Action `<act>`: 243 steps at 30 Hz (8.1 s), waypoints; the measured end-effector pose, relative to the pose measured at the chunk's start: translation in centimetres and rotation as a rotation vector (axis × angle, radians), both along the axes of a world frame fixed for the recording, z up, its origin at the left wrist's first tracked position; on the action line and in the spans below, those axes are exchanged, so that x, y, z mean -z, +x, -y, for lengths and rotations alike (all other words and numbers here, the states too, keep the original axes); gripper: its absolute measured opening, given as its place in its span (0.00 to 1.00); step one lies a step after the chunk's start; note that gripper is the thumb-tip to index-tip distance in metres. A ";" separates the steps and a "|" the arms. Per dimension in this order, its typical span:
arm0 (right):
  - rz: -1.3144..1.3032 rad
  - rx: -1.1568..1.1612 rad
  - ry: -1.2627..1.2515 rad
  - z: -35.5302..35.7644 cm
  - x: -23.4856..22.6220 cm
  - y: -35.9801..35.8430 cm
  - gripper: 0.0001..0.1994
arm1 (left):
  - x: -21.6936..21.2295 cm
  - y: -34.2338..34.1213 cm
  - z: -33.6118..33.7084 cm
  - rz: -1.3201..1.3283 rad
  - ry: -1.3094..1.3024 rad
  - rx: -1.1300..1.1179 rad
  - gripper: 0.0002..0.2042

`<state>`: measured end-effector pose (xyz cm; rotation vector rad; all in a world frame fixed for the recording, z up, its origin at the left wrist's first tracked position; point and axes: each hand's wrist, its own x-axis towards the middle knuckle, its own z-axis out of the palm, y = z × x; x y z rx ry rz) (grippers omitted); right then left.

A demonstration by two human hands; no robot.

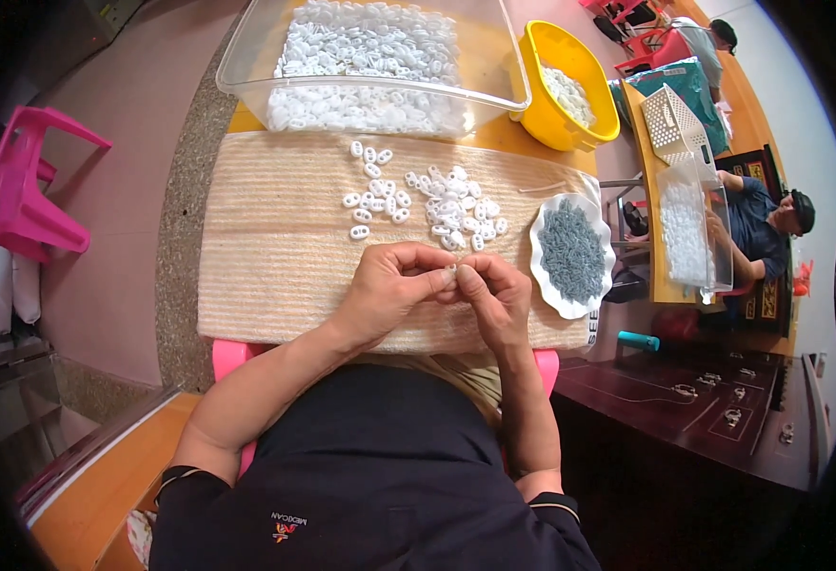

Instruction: The recorder is assembling small white plastic components by inserting tiny grey pins into them.

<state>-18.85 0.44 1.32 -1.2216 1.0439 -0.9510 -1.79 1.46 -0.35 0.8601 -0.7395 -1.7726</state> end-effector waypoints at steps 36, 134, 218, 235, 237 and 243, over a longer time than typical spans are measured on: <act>-0.397 -0.091 -0.299 3.3 -2.2 -0.6 0.04 | -0.6 0.9 0.4 -0.212 0.107 -0.092 0.08; 0.144 -0.044 0.079 1.2 0.8 0.2 0.14 | -0.8 0.6 0.4 -0.253 0.172 -0.083 0.07; 0.032 -0.068 0.081 1.0 0.0 -1.0 0.16 | -0.2 0.5 0.4 -0.158 0.188 0.014 0.07; 0.079 -0.087 0.088 1.0 0.4 -1.5 0.16 | -0.4 0.4 0.3 -0.182 0.212 0.031 0.07; 0.092 -0.107 0.059 1.0 0.7 -1.6 0.16 | -0.5 0.4 0.3 -0.175 0.215 0.035 0.07; 0.175 -0.107 0.097 0.9 0.7 -1.7 0.16 | -0.6 0.5 0.3 -0.224 0.236 0.054 0.06</act>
